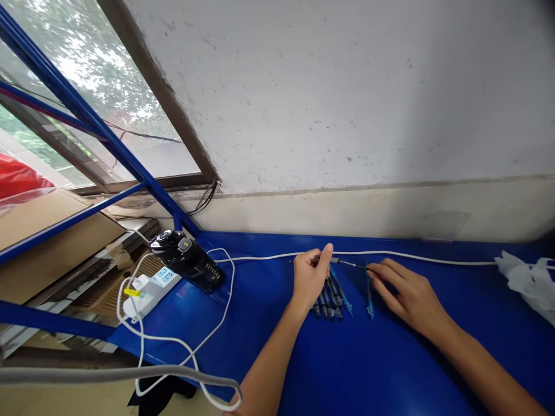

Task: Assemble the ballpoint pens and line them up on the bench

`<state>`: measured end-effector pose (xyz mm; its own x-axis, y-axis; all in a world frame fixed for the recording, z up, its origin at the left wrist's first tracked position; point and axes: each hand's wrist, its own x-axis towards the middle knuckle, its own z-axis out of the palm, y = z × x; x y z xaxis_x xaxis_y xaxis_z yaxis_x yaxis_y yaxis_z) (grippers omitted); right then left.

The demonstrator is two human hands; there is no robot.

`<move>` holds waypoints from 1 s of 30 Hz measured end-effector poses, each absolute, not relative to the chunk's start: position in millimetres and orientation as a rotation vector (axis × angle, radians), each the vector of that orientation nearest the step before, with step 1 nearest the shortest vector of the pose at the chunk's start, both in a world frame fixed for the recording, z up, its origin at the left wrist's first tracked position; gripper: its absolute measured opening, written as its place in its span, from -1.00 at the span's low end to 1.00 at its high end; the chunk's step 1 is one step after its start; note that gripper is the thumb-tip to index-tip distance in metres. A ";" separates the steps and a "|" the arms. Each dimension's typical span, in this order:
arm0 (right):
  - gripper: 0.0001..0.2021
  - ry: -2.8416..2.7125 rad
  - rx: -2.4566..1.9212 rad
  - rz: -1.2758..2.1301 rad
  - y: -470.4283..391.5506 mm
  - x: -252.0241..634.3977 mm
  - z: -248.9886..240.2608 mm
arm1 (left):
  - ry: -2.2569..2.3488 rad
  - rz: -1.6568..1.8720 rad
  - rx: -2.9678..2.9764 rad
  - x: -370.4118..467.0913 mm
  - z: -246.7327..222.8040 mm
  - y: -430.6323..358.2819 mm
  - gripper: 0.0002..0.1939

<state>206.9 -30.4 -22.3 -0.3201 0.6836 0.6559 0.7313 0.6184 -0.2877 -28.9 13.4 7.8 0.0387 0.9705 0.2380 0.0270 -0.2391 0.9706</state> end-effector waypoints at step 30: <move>-0.81 -1.914 -1.243 0.033 -26.0 208.1 -32.5 | 0.715 1.306 1.234 -3.9 -10.2 5.5 -0.65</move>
<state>208.1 -26.0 -32.5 -0.1627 0.7657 0.6223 0.7440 0.5094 -0.4323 -3.9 5.5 -10.2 0.1970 0.9511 0.2379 -0.3117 -0.1693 0.9350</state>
